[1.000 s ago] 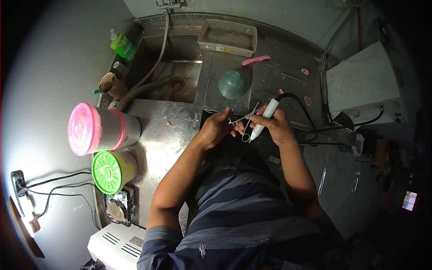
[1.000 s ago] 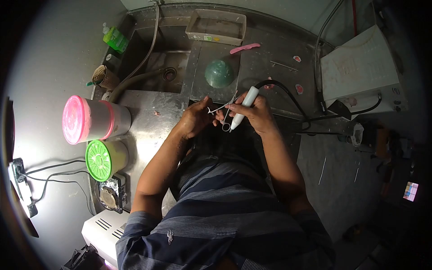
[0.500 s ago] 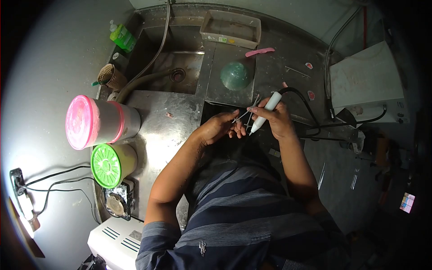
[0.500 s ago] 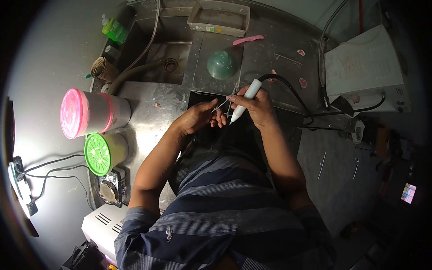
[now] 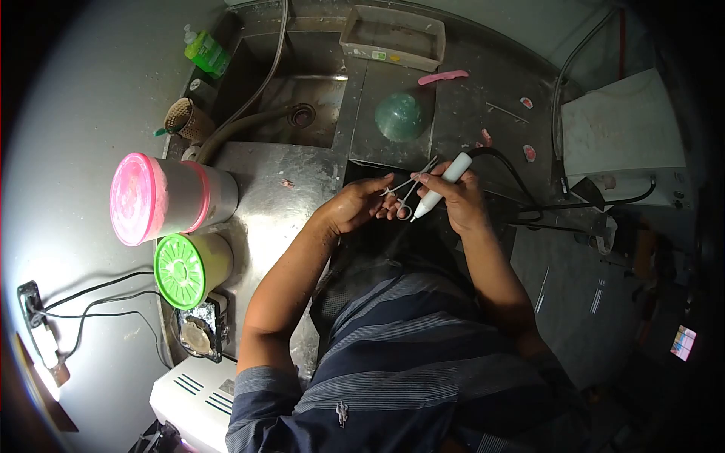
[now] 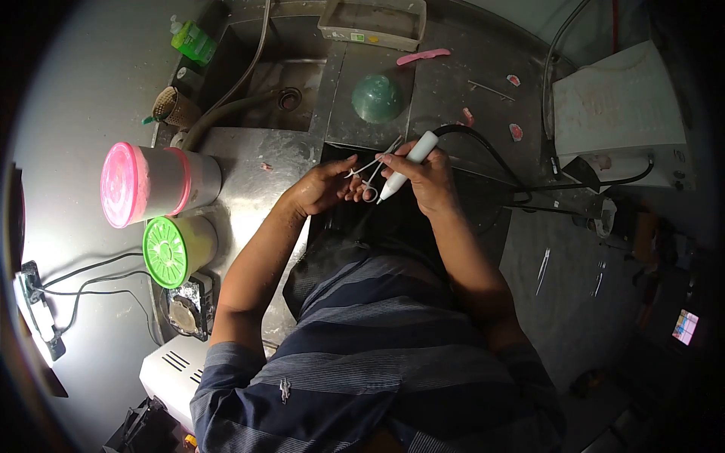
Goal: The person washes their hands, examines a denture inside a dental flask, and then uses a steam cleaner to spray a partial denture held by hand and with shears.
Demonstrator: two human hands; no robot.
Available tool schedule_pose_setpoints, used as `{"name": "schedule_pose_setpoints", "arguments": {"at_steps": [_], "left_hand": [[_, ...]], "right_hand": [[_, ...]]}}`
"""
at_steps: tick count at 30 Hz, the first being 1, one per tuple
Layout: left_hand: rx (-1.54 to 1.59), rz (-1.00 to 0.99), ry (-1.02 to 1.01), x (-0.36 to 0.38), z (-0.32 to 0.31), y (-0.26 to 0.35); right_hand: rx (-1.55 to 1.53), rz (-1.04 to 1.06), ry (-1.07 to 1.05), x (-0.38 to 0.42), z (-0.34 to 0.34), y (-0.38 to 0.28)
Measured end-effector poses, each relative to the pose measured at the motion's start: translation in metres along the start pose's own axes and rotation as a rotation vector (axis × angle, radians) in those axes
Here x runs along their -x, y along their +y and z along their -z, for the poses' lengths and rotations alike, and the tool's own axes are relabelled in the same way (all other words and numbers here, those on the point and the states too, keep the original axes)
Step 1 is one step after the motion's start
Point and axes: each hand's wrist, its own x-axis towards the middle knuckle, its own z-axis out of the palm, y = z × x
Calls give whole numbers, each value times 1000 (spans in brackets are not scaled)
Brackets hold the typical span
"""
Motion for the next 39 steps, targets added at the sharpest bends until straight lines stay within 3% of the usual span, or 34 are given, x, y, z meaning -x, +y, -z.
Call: {"name": "schedule_pose_setpoints", "arguments": {"at_steps": [3,7,12,13,15,21,25,27,31,34,36,39], "left_hand": [[132,38,111,2,10,1],[3,-90,332,17,33,10],[-405,-90,673,79,51,23],[-539,-88,593,97,54,27],[-348,-165,521,123,58,16],[-140,-138,695,164,75,-10],[-71,-84,756,172,78,-12],[-261,-34,775,173,77,-10],[-175,-13,822,168,73,-3],[-148,-5,785,169,88,-11],[-287,-27,647,171,97,-19],[-378,-21,616,172,90,-27]], "right_hand": [[51,-28,33,-1,7,-3],[83,45,112,-8,29,-19],[251,182,328,-8,74,-33],[229,178,358,-6,85,-33],[257,176,415,-2,102,-34],[238,124,538,6,139,-22],[246,88,510,7,149,-18],[267,79,517,7,146,-21],[265,60,523,5,143,-22],[235,59,539,8,139,-22],[282,61,532,11,142,-20],[283,52,543,15,148,-17]]}}
